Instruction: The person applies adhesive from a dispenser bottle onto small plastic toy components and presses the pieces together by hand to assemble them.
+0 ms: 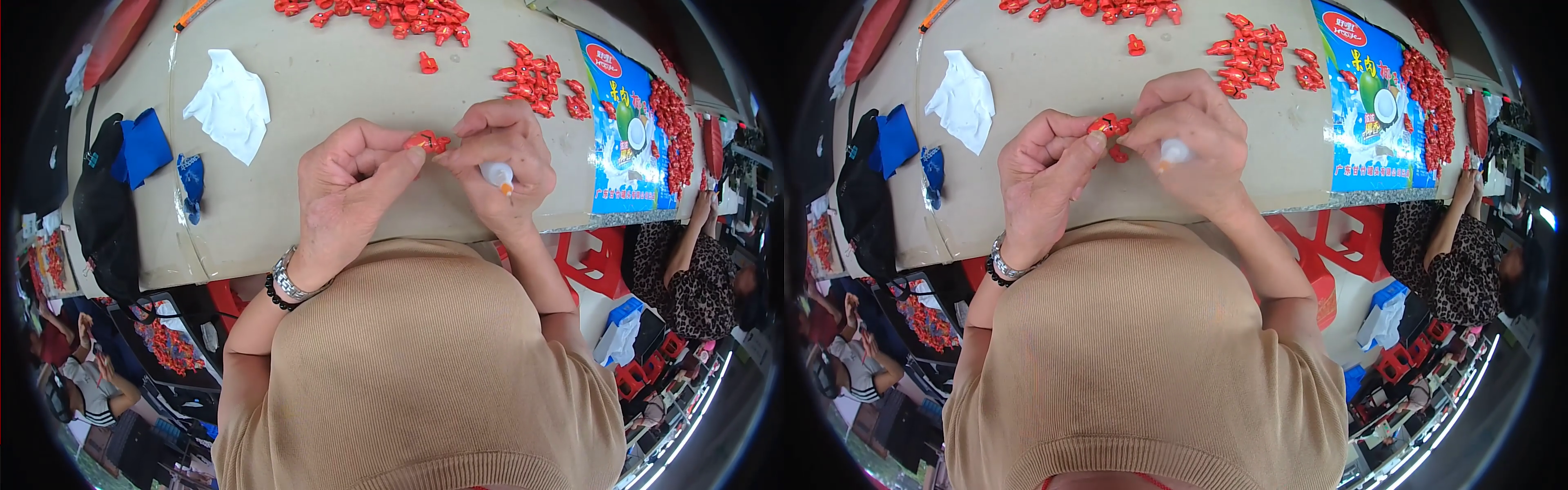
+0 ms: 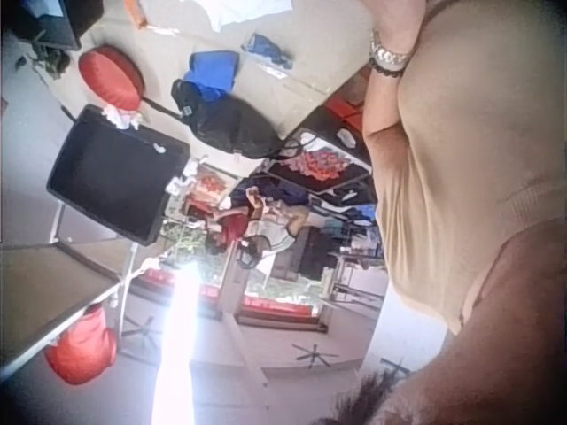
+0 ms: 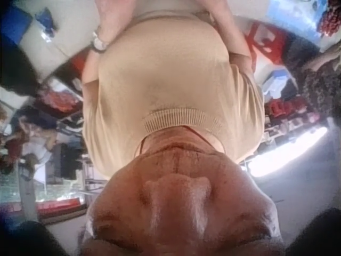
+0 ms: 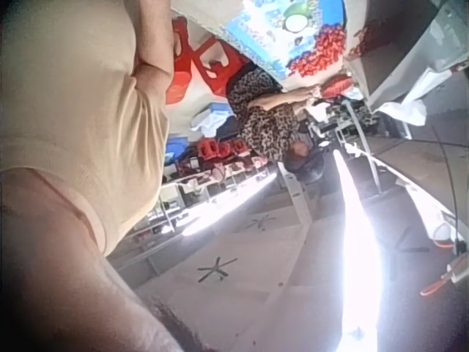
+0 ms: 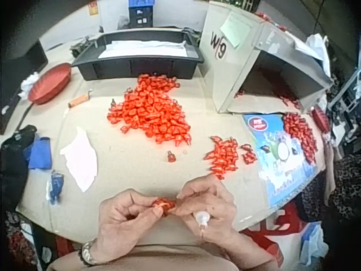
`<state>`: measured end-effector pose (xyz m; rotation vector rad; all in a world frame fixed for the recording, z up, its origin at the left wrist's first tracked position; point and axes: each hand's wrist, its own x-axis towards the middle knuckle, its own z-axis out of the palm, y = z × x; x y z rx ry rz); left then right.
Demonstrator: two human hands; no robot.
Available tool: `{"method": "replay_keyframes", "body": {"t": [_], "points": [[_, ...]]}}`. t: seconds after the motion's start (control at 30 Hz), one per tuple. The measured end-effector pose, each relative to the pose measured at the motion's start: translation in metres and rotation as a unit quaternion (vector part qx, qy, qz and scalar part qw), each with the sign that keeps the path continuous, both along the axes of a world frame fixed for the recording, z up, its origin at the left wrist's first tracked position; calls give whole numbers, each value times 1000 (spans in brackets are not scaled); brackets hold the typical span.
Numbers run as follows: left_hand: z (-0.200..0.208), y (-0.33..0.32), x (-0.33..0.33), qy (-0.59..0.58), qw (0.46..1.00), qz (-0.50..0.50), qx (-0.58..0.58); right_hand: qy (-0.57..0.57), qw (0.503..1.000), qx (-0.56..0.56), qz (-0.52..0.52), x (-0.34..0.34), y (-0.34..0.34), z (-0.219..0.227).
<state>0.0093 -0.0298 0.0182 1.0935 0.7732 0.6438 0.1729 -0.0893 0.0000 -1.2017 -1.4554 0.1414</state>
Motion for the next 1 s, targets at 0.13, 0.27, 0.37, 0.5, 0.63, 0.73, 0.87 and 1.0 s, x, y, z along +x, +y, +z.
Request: {"method": "replay_keyframes", "body": {"t": [0.13, 0.27, 0.37, 0.5, 0.63, 0.73, 0.87, 1.0], "points": [[1, 1, 1, 2, 1000, 1, 15, -9, 999, -34, -21, 2, 0, 0], [1, 0, 3, 5, 999, 1, 37, 82, 991, -106, 5, -5, -1, 4], [2, 0, 4, -4, 999, -5, 32, 93, 990, -107, 27, -5, -1, 3], [-2, 3, -3, -54, 998, -22, -25, 3, 992, -118, -31, 11, -6, 10], [-11, 21, -12, -153, 964, -22, -215, 88, 940, -203, -259, 56, -14, 10], [-10, 22, -14, -248, 914, -15, -320, 95, 899, -241, -353, 98, -25, 2], [-11, 21, -14, -222, 924, -7, -310, -46, 846, -324, -421, 106, -29, 2], [-16, 26, -18, -259, 912, -70, -311, -86, 867, -265, -414, 109, -33, -6]]}}
